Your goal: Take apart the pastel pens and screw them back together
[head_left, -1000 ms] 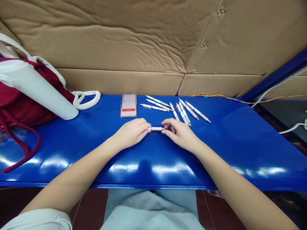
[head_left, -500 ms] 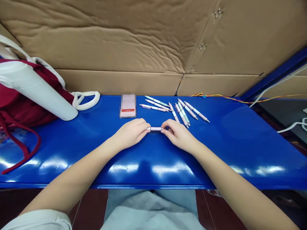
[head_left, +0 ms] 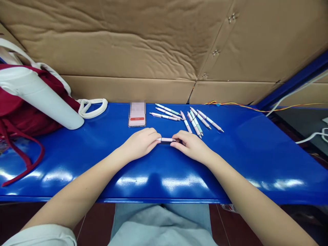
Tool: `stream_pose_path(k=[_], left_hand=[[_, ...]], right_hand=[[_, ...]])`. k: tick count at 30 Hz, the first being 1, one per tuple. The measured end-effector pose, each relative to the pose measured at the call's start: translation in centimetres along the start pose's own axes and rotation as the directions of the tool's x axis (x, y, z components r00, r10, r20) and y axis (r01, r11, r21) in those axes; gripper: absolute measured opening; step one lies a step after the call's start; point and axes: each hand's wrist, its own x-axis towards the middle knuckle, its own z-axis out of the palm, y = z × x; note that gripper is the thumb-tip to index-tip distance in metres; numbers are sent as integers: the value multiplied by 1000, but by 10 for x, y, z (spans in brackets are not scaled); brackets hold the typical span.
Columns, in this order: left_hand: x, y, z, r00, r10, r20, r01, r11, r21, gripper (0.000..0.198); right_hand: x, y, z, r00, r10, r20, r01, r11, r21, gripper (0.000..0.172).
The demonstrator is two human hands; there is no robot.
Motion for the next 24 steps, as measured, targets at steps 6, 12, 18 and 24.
stream_pose_path(k=[6, 12, 18, 24], left_hand=[[0, -1, 1, 1000, -23, 14, 23, 1000, -16, 24], [1, 0, 3, 1000, 0, 14, -1, 1000, 19, 23], [3, 4, 1, 998, 58, -24, -55, 992, 113, 27], [3, 4, 2, 995, 89, -55, -77, 981, 179, 24]], right_hand=[[1, -2, 1, 999, -34, -25, 34, 999, -24, 21], [2, 0, 0, 998, -11, 66, 9, 1000, 16, 26], [1, 1, -3, 995, -22, 98, 5, 986, 164, 34], [0, -5, -7, 986, -27, 168, -9, 978, 209, 34]])
